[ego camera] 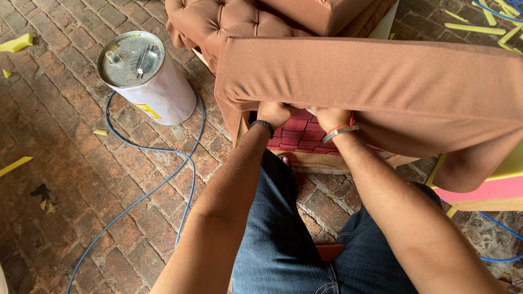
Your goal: The person is upholstering a rectangular furniture piece by stretching and securing brown fabric over it. They use a pneumatic staple gun to attach the fabric to the underside of the frame, repeatedly pulling the material taut and stapling it in place.
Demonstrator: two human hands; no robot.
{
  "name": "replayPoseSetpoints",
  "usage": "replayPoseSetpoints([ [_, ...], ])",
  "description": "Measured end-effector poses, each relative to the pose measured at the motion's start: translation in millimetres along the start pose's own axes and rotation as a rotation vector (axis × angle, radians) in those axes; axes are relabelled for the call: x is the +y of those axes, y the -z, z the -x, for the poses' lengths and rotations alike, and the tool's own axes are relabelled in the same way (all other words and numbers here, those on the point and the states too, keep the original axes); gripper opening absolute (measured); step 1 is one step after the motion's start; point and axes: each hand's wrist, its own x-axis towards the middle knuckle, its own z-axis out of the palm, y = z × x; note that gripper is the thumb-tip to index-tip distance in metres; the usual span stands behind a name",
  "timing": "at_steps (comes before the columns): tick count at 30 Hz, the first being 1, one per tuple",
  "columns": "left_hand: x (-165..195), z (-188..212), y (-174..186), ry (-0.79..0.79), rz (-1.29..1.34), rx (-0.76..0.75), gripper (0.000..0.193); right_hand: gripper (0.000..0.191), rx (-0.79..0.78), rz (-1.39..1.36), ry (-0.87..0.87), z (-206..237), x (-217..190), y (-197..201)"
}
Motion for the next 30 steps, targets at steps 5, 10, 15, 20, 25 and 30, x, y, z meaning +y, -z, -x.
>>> replayPoseSetpoints([
  [5, -1.0, -11.0, 1.9, 0.016, -0.057, -0.129, 0.029, 0.074, -0.142, 0.196, -0.057, -23.4, 13.7, 3.5],
  [10, 13.2, -30.6, -9.8, 0.017, -0.024, -0.072, 0.027, 0.071, -0.33, 0.207, 0.029, -72.3, 24.5, 21.3],
  [15, 34.2, -51.4, -25.2, 0.079, -0.007, -0.013, 0.014, 0.043, -0.184, 0.058, -0.334, -93.2, 30.8, 22.4],
  [20, 42.0, -43.6, -21.3, 0.011, 0.084, 0.104, 0.02, 0.03, -0.016, -0.348, -0.162, -38.7, 28.0, 9.4],
  [25, 42.0, -33.1, -30.8, 0.186, 0.037, 0.108, 0.016, 0.041, -0.033, -0.294, -0.254, -5.3, 18.5, 1.6],
  [30, 51.4, -27.4, -27.0, 0.087, -0.003, 0.192, 0.023, 0.02, 0.046, -0.369, -0.267, -24.2, 29.4, -8.4],
])
